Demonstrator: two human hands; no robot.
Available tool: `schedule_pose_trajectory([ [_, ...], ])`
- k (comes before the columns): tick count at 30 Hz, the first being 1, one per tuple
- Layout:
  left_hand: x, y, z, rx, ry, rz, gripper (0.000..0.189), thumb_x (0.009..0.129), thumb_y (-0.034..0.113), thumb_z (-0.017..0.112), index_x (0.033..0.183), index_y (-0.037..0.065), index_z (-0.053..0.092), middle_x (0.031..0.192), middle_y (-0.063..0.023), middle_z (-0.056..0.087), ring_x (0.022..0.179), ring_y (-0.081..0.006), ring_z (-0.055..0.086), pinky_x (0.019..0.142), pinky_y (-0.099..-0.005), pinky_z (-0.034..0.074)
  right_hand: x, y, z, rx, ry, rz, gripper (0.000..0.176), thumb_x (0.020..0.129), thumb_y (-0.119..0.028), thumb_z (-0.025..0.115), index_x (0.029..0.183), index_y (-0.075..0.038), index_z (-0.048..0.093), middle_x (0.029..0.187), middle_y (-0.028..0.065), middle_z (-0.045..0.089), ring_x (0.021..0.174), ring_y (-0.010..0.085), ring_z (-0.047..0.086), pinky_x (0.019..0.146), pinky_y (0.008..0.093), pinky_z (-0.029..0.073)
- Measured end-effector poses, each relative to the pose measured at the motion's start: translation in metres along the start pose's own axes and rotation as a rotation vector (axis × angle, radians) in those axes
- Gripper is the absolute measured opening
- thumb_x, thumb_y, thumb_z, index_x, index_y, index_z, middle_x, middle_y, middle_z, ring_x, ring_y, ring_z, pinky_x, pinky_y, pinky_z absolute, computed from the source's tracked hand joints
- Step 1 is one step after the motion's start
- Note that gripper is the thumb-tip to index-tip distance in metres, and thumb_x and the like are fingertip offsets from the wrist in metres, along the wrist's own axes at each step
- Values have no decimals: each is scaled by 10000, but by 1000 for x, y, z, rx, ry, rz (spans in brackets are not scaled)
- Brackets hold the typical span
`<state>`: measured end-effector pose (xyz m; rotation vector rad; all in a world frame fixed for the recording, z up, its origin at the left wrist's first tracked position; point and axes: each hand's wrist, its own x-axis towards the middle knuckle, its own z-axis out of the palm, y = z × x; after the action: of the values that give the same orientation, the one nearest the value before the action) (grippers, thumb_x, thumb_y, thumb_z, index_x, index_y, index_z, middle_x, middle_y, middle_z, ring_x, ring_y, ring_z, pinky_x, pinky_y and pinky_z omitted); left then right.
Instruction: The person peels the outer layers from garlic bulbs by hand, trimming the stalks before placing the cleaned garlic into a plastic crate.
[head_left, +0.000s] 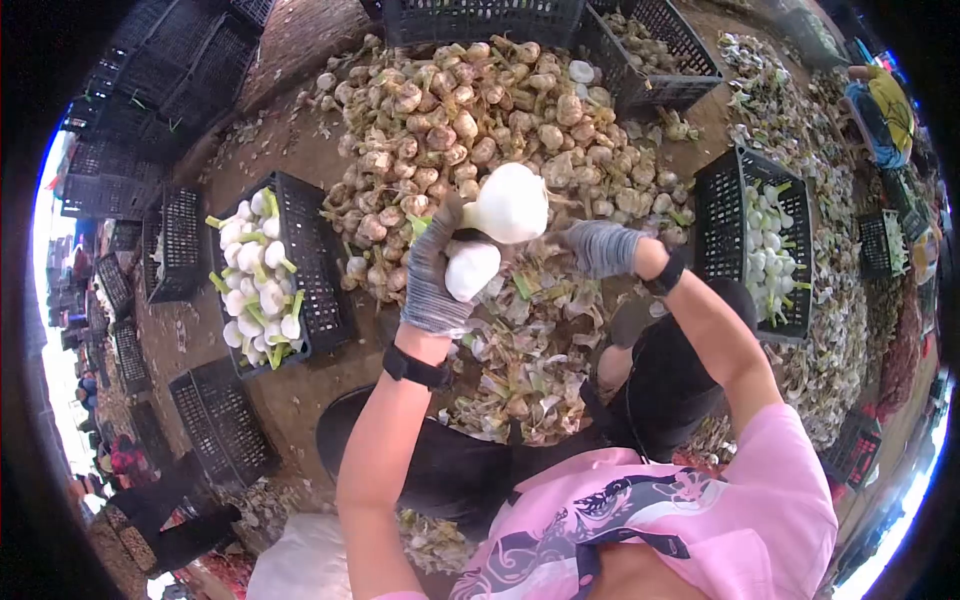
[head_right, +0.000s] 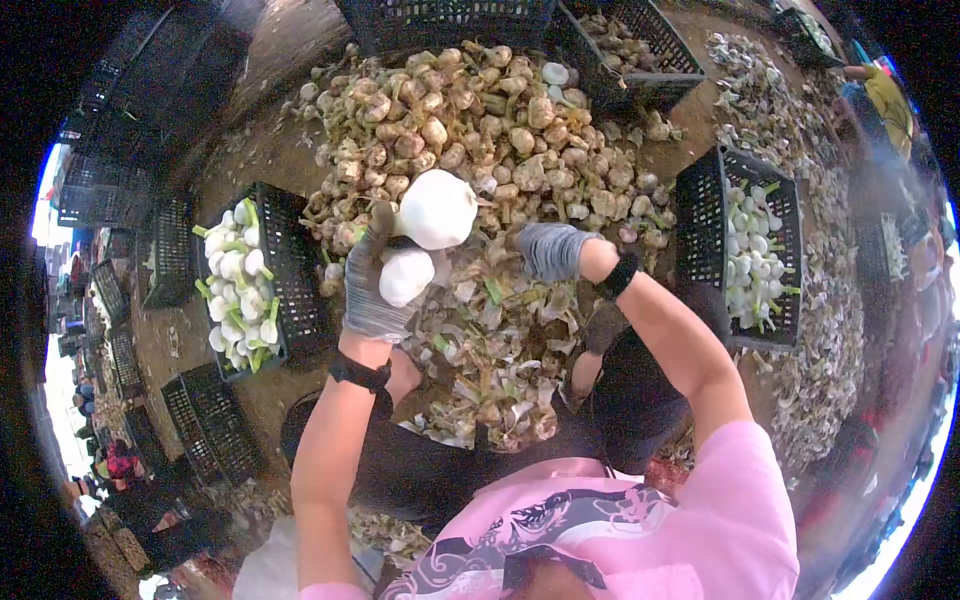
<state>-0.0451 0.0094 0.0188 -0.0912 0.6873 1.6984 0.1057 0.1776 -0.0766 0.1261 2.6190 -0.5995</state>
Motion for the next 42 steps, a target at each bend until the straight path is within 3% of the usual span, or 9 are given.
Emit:
schedule_pose_trajectory([
  [3,4,-1,-3,81,41,88,388,804,328,601,1007,2,543,887,-123,608,749,-190,620,609,-291,556,-4,-25,-17,544,181,215,479,830,-263,556,1256,-106,406,1093,113,548,977,199,551,824,344,452],
  [5,17,-4,-18,212,205,161,361,786,314,628,984,20,561,878,-103,608,717,-183,621,567,-271,550,-1,-27,-21,2008,335,-106,506,831,-354,552,1257,-125,404,1067,95,555,979,198,541,830,391,453],
  [10,51,-40,-47,775,542,381,285,698,134,710,893,22,535,786,-53,579,598,-145,548,496,-245,443,50,-86,-5,2670,476,61,366,832,-325,540,1079,-59,498,991,99,586,862,243,582,779,404,492],
  [15,40,-35,-6,1357,444,695,819,646,154,751,1297,33,269,1211,-155,380,1063,-234,435,896,-320,402,81,-64,-7,3114,140,-5,450,853,-367,462,1119,-5,465,970,152,574,848,295,564,810,389,469],
  [24,31,1,1,953,411,539,658,734,68,664,1279,-10,303,1240,-159,394,1144,-245,390,999,-344,293,155,78,-234,2045,902,-200,520,911,-461,255,1232,-60,335,1058,158,520,887,275,565,775,402,492],
  [30,41,20,-8,808,372,408,503,793,5,585,1246,2,367,1211,-85,433,1058,-161,452,922,-271,367,211,141,-333,1994,758,-1114,562,870,-409,461,1324,-173,228,1381,80,266,1246,299,252,1015,521,200],
  [34,35,19,-1,773,366,384,440,799,54,600,1200,16,425,1157,-77,479,1054,-153,453,917,-282,363,239,242,-256,1654,1071,-250,260,851,-117,495,1055,43,478,1000,194,571,865,336,582,753,361,505],
  [37,31,15,-11,960,342,318,378,801,119,613,1141,15,482,1104,-76,519,1026,-155,478,905,-283,373,233,272,-164,112,802,570,192,782,-39,488,932,-31,607,863,128,639,775,262,605,677,312,477],
  [42,33,-5,-25,951,381,275,362,798,117,616,1127,24,496,1064,-64,544,956,-147,508,839,-276,416,209,221,-78,-293,551,612,254,683,-79,555,930,-53,606,929,155,610,875,314,580,776,412,446],
])
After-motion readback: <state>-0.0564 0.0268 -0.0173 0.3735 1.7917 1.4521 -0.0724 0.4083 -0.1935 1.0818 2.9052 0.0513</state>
